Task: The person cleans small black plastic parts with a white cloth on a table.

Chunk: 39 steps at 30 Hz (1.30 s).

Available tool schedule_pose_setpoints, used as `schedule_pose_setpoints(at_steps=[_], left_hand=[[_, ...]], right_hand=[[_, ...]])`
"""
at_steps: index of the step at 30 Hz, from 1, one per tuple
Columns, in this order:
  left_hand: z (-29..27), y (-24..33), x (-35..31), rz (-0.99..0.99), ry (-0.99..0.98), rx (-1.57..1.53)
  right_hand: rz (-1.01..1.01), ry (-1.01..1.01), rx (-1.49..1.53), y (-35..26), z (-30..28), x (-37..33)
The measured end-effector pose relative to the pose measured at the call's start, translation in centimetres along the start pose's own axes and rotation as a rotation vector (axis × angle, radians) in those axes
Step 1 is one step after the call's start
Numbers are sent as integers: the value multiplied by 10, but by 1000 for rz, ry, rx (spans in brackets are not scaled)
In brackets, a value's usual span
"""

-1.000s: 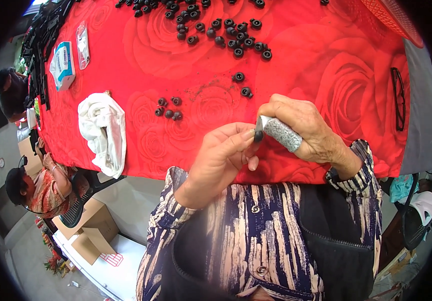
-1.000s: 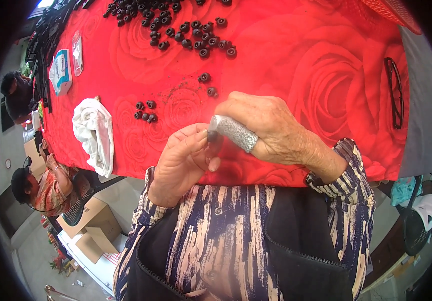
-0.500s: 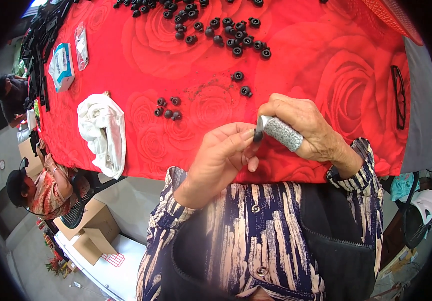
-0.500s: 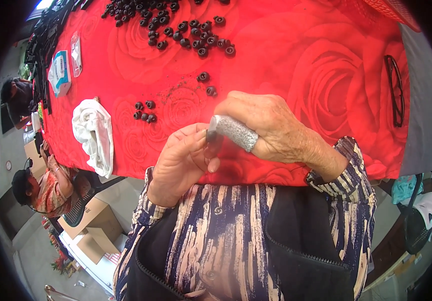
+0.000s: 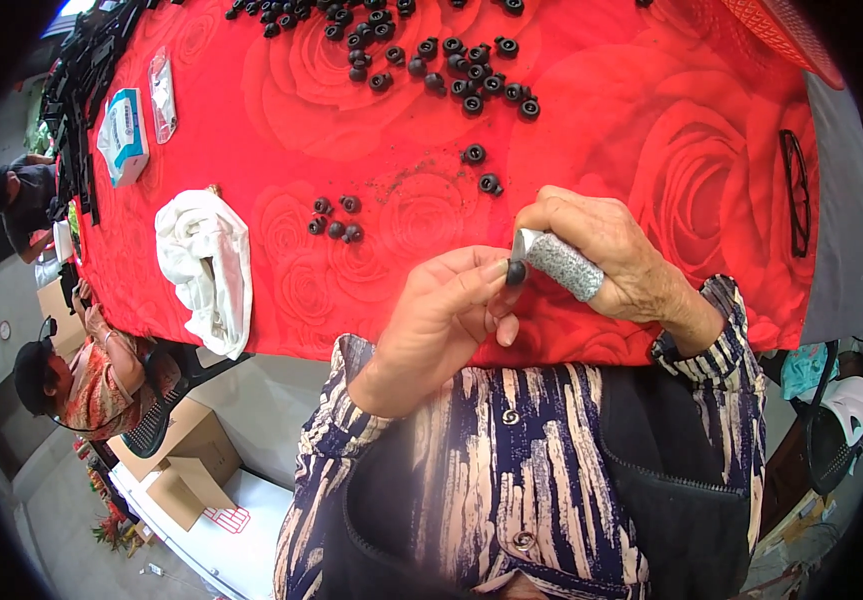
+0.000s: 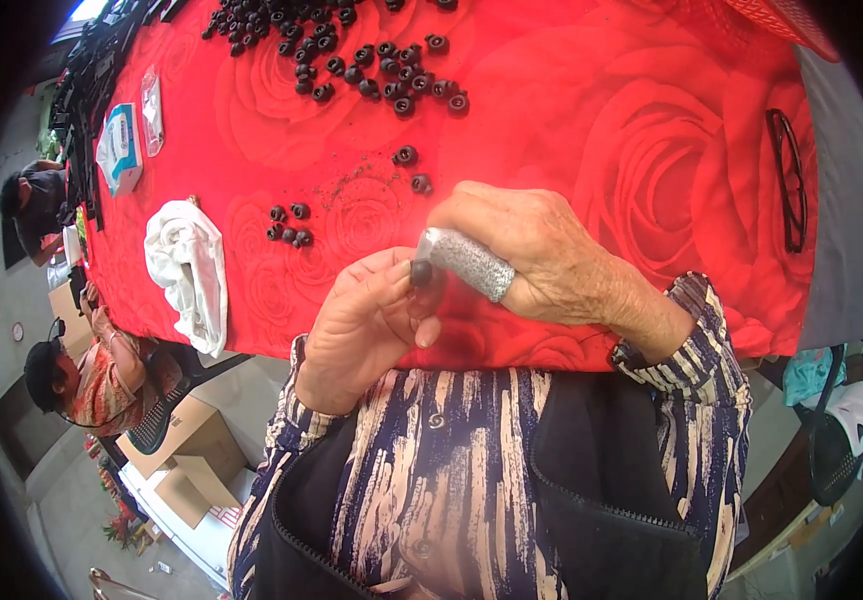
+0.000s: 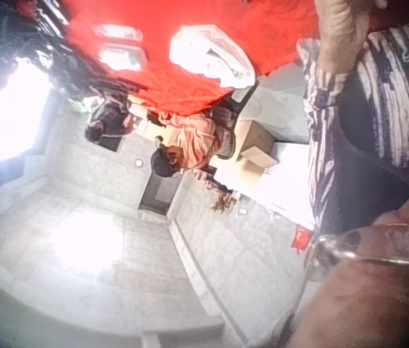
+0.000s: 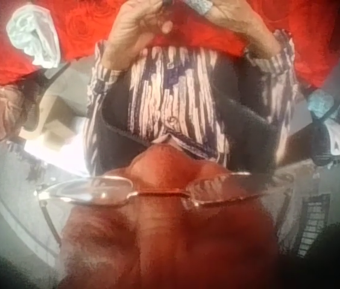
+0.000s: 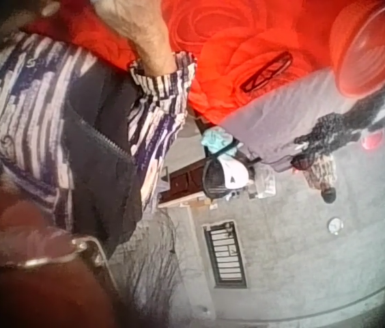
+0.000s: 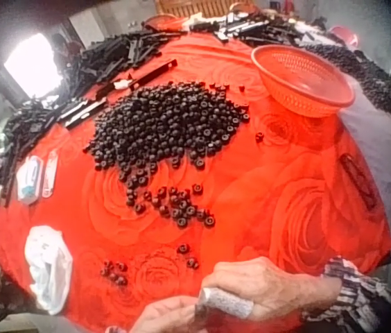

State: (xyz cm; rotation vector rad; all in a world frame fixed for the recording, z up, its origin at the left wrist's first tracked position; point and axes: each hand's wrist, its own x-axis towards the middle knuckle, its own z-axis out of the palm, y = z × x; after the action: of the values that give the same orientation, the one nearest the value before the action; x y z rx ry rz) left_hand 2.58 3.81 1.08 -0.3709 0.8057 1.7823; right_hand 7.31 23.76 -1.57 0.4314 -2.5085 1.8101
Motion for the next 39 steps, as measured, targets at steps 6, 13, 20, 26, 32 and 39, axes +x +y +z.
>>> schedule_pose_setpoints(at_steps=[6, 13, 20, 26, 32, 39], left_hand=[[-3, -1, 1, -7, -40, -15], [-4, -1, 2, 2, -67, -34], [-5, -2, 3, 14, -76, -30], [-5, -2, 3, 12, -67, -51], [-5, -3, 3, 9, -54, -34], [-6, -3, 4, 0, -41, -19]], right_hand=[[7, -6, -1, -1, -1, 0], [28, -8, 29, 0, -1, 0], [24, -15, 33, -1, -2, 0], [15, -15, 22, 1, -1, 0], [18, -7, 25, 0, 0, 0], [8, -17, 4, 0, 0, 0]])
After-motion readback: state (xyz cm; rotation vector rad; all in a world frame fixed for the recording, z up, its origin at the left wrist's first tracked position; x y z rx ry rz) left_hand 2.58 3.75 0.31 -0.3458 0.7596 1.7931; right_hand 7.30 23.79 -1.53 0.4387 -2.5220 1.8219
